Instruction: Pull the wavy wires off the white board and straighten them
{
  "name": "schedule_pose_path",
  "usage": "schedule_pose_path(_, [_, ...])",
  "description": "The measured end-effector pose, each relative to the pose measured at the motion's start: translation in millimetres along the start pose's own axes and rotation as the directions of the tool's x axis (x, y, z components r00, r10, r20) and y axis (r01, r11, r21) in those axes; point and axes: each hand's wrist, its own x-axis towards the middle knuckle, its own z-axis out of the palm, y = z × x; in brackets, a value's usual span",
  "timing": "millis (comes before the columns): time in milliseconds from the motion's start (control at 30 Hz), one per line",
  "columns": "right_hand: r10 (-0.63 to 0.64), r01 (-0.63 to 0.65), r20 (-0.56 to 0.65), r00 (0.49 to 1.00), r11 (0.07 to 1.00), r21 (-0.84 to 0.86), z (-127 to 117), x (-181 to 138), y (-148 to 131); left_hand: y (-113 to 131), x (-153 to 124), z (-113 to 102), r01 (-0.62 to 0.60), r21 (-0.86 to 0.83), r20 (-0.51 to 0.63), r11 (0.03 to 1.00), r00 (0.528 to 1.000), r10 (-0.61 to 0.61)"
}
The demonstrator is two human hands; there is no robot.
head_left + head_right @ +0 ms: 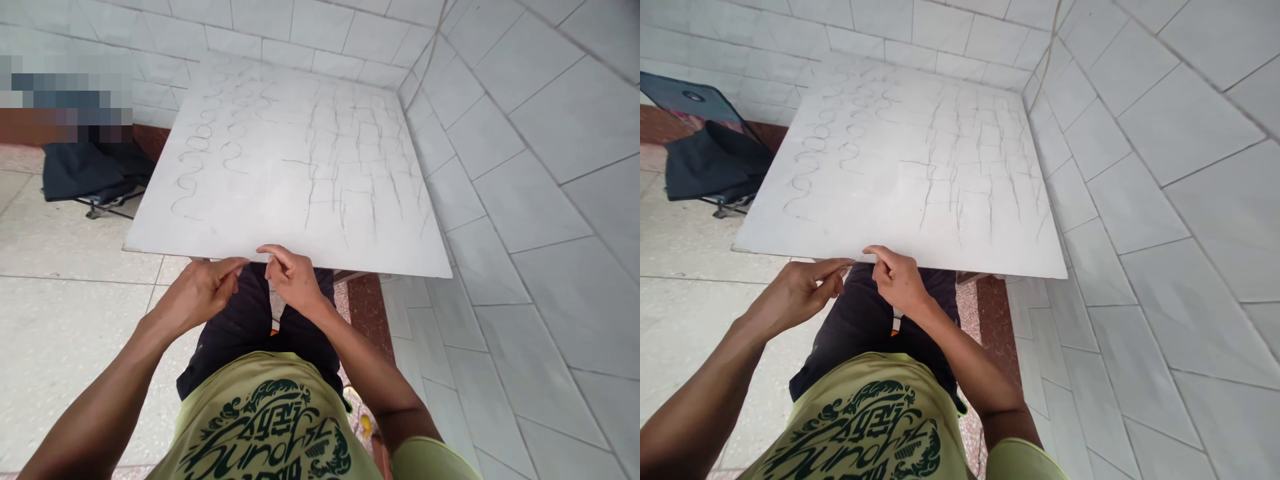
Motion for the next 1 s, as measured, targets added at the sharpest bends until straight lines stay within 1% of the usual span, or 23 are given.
schedule_pose_path(67, [-0.036,0.036,0.016,0.999,0.999,-0.019,-1,0,1,-1,0,-1,-0.014,0.006,0.013,1.0,1.0,0.014])
schedule_pose_path(167, [-0.053,0.054,0.013,0.998,0.997,-0.053,-4,1,2,-2,0,-2,-0.051,0.018,0.042,0.999,0.998,0.051])
schedule_pose_path(367, [-0.006,0.007,0.015,1.0,0.996,-0.084,-7,3,0,-3,-3,6,-0.136,0.131,0.056,0.982,0.99,0.13])
schedule_pose_path(433, [0.012,-0.009,0.022,1.0,0.994,-0.11,-8,3,-1,-3,-3,6,-0.143,0.125,0.066,0.982,0.989,0.136])
schedule_pose_path(533, [0.033,-0.027,0.048,0.998,0.992,-0.124,-13,5,-3,-3,-3,2,-0.129,0.041,0.067,0.991,0.99,0.126])
schedule_pose_path(600, [0.045,-0.041,0.043,0.998,0.994,-0.104,-17,6,-4,-4,-4,-3,-0.06,-0.051,0.064,0.997,0.996,0.063])
schedule_pose_path(667, [0.053,-0.052,0.016,0.998,0.995,-0.08,-22,7,-7,-7,-5,-9,0.048,-0.166,0.038,0.985,0.998,-0.042])
schedule_pose_path(733, [0.057,-0.058,-0.011,0.998,0.996,-0.07,-24,7,-9,-9,-6,-14,0.15,-0.292,-0.017,0.944,0.987,-0.162])
schedule_pose_path(800, [0.06,-0.061,-0.013,0.998,0.997,-0.055,-25,7,-11,-10,-4,-17,0.211,-0.413,-0.063,0.886,0.964,-0.259])
schedule_pose_path(833, [0.064,-0.064,-0.008,0.998,0.997,-0.033,-24,7,-12,-10,-1,-18,0.23,-0.46,-0.068,0.857,0.954,-0.293])
schedule_pose_path(900, [0.085,-0.085,0.002,0.996,0.995,0.053,-22,6,-13,-9,4,-20,0.249,-0.529,-0.056,0.811,0.944,-0.326])
schedule_pose_path(1000, [0.139,-0.138,0.012,0.99,0.96,0.243,-18,5,-12,-7,12,-19,0.248,-0.562,-0.011,0.789,0.952,-0.306])
